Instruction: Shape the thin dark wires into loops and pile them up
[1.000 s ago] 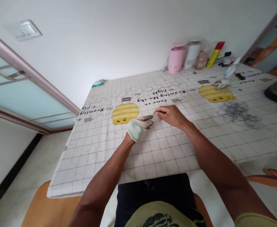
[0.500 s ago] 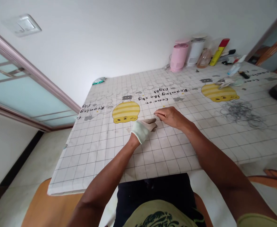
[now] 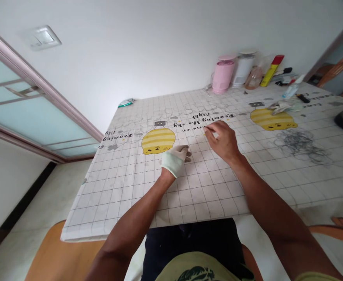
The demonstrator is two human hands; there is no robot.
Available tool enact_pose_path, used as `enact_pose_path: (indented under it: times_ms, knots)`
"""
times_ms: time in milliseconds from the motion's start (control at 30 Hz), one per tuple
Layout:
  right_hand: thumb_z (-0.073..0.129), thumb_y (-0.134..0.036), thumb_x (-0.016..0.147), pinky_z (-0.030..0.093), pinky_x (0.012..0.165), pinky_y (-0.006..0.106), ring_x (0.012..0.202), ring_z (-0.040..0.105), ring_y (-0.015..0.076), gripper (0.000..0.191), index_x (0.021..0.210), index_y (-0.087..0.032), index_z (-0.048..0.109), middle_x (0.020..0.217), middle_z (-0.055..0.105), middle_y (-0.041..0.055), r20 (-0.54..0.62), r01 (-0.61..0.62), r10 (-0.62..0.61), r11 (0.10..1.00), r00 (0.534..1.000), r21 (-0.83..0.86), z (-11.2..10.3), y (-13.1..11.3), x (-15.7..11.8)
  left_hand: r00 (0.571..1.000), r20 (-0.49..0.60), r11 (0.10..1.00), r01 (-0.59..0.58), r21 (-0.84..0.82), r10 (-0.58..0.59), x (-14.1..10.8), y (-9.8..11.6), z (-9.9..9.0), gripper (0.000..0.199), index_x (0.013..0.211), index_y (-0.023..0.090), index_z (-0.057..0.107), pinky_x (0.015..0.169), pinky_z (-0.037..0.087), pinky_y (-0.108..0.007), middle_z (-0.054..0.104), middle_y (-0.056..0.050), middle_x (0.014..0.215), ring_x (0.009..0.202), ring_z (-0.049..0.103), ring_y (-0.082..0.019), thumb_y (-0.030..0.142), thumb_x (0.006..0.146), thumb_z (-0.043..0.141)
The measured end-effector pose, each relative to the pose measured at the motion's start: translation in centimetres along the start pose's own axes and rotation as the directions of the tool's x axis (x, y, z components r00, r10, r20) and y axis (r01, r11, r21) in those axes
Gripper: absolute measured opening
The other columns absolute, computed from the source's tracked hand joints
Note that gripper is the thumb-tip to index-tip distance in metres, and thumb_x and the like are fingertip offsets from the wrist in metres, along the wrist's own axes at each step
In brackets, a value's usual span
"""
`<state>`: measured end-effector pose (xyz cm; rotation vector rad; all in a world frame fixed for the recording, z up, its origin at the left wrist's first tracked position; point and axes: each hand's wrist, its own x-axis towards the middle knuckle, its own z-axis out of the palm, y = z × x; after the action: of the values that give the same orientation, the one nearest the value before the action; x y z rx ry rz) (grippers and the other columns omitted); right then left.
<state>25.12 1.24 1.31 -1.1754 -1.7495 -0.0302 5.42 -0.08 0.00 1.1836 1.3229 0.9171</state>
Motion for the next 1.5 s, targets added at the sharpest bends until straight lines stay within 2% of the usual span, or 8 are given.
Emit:
enact_pose_path:
  times_ms: [100,200,267,500,767,933,1033,1500]
  knots:
    - [0.050,-0.043,0.106,0.039,0.059,0.035,0.060,0.051,0.0182,0.045,0.066,-0.023,0.057,0.061,0.058,0.0036,0.066,-0.080,0.081,0.996,0.994,-0.029,0.4,-1.7,-0.7,0.999,-0.044,1.000,-0.028,-0.007,0.027,0.3,-0.1,0.0,0.026,0.115,0.015,0.073,0.066,0.057,-0.028,0.077,-0.006,0.086,0.064,0.072,-0.016,0.025,0.096,0.060]
    - [0.053,-0.045,0.104,0.032,0.054,0.033,0.051,0.047,0.0154,0.048,0.062,-0.022,0.055,0.055,0.056,0.0017,0.233,-0.128,0.128,0.992,0.964,-0.016,1.6,-3.2,-1.6,0.996,-0.070,0.998,-0.058,-0.004,0.058,0.3,-0.1,0.0,0.026,0.115,0.016,0.073,0.066,0.056,-0.027,0.076,-0.005,0.085,0.064,0.072,-0.015,0.025,0.097,0.058]
    - [0.054,-0.043,0.103,0.034,0.054,0.032,0.050,0.050,0.0154,0.043,0.066,-0.022,0.060,0.057,0.061,0.0017,0.268,-0.164,0.158,0.987,0.950,-0.002,2.5,-3.7,-2.0,0.995,-0.077,0.997,-0.072,-0.014,0.071,0.2,-0.1,0.1,0.024,0.112,0.016,0.073,0.065,0.055,-0.026,0.075,-0.005,0.084,0.063,0.071,-0.015,0.026,0.097,0.058]
    - [0.060,-0.031,0.097,0.049,0.064,0.032,0.070,0.070,0.0204,0.018,0.092,-0.024,0.076,0.081,0.078,0.0029,0.233,-0.310,0.275,0.942,0.933,0.129,4.6,-3.5,-2.5,0.995,0.000,0.995,-0.101,-0.018,0.101,0.5,-0.9,0.6,0.021,0.085,0.018,0.071,0.063,0.053,-0.025,0.072,-0.004,0.078,0.060,0.067,-0.014,0.029,0.097,0.057]
    - [0.060,-0.029,0.096,0.048,0.065,0.031,0.067,0.068,0.0194,0.017,0.094,-0.023,0.076,0.076,0.075,0.0027,0.188,-0.307,0.286,0.948,0.940,0.088,6.2,-2.5,-3.0,0.997,0.011,0.995,-0.079,0.054,0.079,0.4,-0.7,0.9,0.029,0.064,0.020,0.063,0.060,0.051,-0.027,0.066,-0.003,0.066,0.056,0.063,-0.015,0.023,0.093,0.057]
    - [0.055,-0.030,0.097,0.047,0.061,0.030,0.060,0.063,0.0172,0.020,0.089,-0.023,0.073,0.066,0.069,0.0005,0.180,-0.297,0.267,0.938,0.947,0.176,5.8,-2.7,-3.2,0.992,-0.125,0.999,-0.028,0.026,0.031,0.1,0.1,-0.1,0.013,0.085,0.019,0.072,0.061,0.053,-0.029,0.072,-0.005,0.071,0.057,0.068,-0.018,0.025,0.090,0.061]
    - [0.054,-0.030,0.098,0.046,0.059,0.030,0.059,0.061,0.0167,0.022,0.087,-0.023,0.071,0.066,0.068,0.0008,0.171,-0.281,0.248,0.937,0.954,0.208,5.5,-3.2,-3.4,0.976,-0.211,0.997,-0.068,-0.025,0.061,0.3,0.6,-1.0,0.017,0.098,0.015,0.072,0.063,0.055,-0.028,0.074,-0.007,0.075,0.060,0.070,-0.018,0.026,0.091,0.060]
    - [0.051,-0.025,0.098,0.040,0.057,0.029,0.059,0.054,0.0149,0.018,0.084,-0.023,0.064,0.065,0.060,-0.0011,0.197,-0.212,0.178,0.962,0.964,0.169,5.3,-3.3,-4.0,0.943,-0.275,0.978,-0.206,-0.037,0.188,1.1,0.6,-2.5,0.022,0.106,0.013,0.069,0.068,0.059,-0.029,0.076,-0.009,0.084,0.068,0.073,-0.018,0.030,0.097,0.056]
